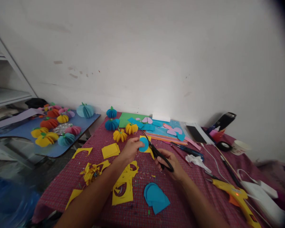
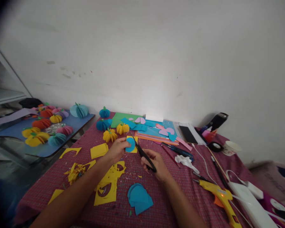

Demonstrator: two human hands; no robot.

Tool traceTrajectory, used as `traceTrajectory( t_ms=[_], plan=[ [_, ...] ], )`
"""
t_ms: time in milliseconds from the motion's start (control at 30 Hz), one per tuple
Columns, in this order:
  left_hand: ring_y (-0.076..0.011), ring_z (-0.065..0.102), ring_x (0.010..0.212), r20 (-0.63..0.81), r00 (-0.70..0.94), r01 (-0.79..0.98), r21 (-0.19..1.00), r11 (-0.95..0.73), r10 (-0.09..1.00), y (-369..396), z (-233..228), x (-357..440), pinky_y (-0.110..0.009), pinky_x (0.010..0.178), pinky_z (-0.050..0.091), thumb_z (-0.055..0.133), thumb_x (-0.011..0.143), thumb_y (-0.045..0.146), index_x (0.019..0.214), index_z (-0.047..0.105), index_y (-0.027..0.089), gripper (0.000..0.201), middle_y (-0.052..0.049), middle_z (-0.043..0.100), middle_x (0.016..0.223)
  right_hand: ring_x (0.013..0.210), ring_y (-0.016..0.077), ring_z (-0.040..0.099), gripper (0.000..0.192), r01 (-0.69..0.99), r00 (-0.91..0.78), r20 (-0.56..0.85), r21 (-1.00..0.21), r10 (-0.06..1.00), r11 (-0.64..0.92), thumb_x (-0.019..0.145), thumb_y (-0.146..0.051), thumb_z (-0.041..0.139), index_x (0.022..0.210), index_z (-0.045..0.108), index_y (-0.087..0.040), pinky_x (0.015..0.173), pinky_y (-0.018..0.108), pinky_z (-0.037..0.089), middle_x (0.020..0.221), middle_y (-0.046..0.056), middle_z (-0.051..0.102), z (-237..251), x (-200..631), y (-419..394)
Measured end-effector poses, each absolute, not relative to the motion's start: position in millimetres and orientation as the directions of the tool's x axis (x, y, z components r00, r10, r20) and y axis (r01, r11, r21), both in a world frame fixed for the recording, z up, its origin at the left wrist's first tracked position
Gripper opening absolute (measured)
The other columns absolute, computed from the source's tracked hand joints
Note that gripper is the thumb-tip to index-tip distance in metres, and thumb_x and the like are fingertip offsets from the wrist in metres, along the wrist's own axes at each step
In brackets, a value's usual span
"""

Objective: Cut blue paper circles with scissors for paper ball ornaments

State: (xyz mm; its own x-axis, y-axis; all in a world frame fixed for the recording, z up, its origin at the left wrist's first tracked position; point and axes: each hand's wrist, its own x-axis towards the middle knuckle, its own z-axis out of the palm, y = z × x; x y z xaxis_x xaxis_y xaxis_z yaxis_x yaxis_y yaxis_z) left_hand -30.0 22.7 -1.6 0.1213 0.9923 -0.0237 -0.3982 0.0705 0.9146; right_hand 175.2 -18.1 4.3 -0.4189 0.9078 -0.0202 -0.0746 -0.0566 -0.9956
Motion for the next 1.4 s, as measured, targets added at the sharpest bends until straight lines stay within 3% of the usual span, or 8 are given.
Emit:
traceTrajectory(
  t_ms=[1400],
  plan=[
    [-0.0103, 0.050, 0.056, -0.037, 0.120, -0.433, 0.897, 0.086, 0.992, 22.2, 5.6, -32.9, -0.023, 0.055, 0.038, 0.066, 0.059, 0.016, 0.067, 0.064, 0.013, 0.009, -0.001, 0.059, 0.064, 0.047, 0.0095, 0.050, 0.039, -0.108, -0.449, -0.038, -0.989, 0.893, -0.097, 0.079, -0.040, 0.069, 0.108, 0.062, -0.015, 0.043, 0.021, 0.037, 0.070, 0.002, 0.062, 3.9, 179.6, -18.7]
  ],
)
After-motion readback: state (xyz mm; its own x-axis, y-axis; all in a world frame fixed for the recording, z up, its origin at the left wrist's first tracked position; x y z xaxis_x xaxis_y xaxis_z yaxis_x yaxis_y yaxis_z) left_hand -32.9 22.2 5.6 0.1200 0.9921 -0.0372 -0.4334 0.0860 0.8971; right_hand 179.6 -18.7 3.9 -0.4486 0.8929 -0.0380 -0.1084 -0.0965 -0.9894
